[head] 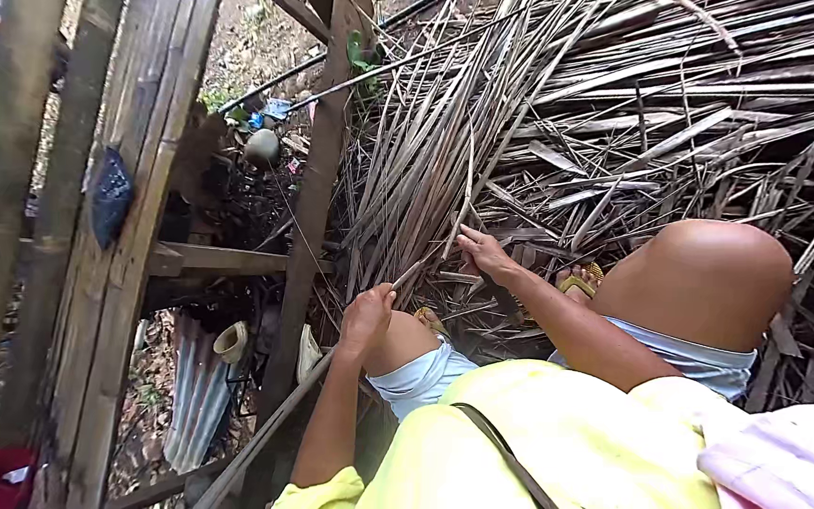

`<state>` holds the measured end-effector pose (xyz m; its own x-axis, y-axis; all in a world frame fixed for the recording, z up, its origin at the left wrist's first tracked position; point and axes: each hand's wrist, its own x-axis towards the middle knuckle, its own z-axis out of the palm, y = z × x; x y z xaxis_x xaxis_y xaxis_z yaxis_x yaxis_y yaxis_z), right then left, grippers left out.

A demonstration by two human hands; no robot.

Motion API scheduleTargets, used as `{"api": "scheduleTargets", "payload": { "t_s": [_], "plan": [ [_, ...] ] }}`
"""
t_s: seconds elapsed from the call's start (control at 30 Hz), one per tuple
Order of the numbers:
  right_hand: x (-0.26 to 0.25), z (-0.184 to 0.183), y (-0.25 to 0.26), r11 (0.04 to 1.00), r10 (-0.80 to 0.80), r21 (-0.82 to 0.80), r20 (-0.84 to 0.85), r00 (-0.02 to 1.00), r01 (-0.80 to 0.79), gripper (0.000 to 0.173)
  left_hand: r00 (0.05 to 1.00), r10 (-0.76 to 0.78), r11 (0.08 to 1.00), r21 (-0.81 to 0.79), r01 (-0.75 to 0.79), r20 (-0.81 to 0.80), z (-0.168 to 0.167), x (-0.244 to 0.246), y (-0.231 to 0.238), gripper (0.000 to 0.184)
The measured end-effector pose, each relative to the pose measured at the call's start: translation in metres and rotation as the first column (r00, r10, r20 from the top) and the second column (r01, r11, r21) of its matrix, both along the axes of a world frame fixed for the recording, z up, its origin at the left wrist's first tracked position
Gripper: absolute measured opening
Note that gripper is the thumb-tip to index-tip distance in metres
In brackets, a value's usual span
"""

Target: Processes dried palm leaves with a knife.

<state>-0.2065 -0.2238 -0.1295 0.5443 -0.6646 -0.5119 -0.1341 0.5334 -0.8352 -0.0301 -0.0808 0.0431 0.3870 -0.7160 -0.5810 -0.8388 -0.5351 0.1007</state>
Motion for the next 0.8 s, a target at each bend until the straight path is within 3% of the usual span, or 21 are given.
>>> {"api": "scheduleTargets", "payload": {
  "t_s": [0.1,0.27,0.37,0.43,0.53,0.6,0.7,0.8],
  "plan": [
    [-0.006,-0.01,-0.012,0.989,-0.094,0.113,0.009,0.996,0.092,0.05,0.997,0.022,0.999,-0.025,-0.024,-0.07,0.01,0.024,0.013,0.033],
    [-0.021,-0.024,-0.032,0.96,-0.239,0.121,-0.102,0.966,0.251,0.048,0.991,0.071,0.995,-0.054,-0.078,-0.11,0.038,0.054,0.031,0.028],
    [-0.029,-0.02,-0.042,0.876,-0.43,0.149,-0.192,0.882,0.459,0.043,0.99,0.115,0.988,-0.094,-0.122,-0.079,0.05,0.067,0.035,0.027],
    [-0.022,-0.001,-0.035,0.819,-0.48,0.247,-0.201,0.854,0.518,0.039,0.992,0.12,0.986,-0.111,-0.124,-0.044,0.04,0.069,0.031,0.027],
    [-0.002,0.025,-0.01,0.909,-0.295,0.316,0.023,0.955,0.273,0.036,0.994,0.103,0.989,-0.101,-0.107,-0.048,0.009,0.063,0.017,0.029],
    [0.005,0.038,0.013,0.989,-0.045,0.149,0.2,0.979,0.015,0.04,0.989,0.108,0.988,-0.101,-0.119,-0.102,-0.009,0.054,0.009,0.03],
    [0.005,0.049,0.039,0.978,0.192,-0.118,0.2,0.961,-0.171,0.046,0.972,0.128,0.984,-0.099,-0.15,-0.197,-0.025,0.037,-0.002,0.031],
    [0.006,0.045,0.039,0.968,0.228,-0.141,0.157,0.961,-0.207,0.05,0.941,0.175,0.975,-0.082,-0.206,-0.29,-0.028,0.021,-0.006,0.03]
  ]
}}
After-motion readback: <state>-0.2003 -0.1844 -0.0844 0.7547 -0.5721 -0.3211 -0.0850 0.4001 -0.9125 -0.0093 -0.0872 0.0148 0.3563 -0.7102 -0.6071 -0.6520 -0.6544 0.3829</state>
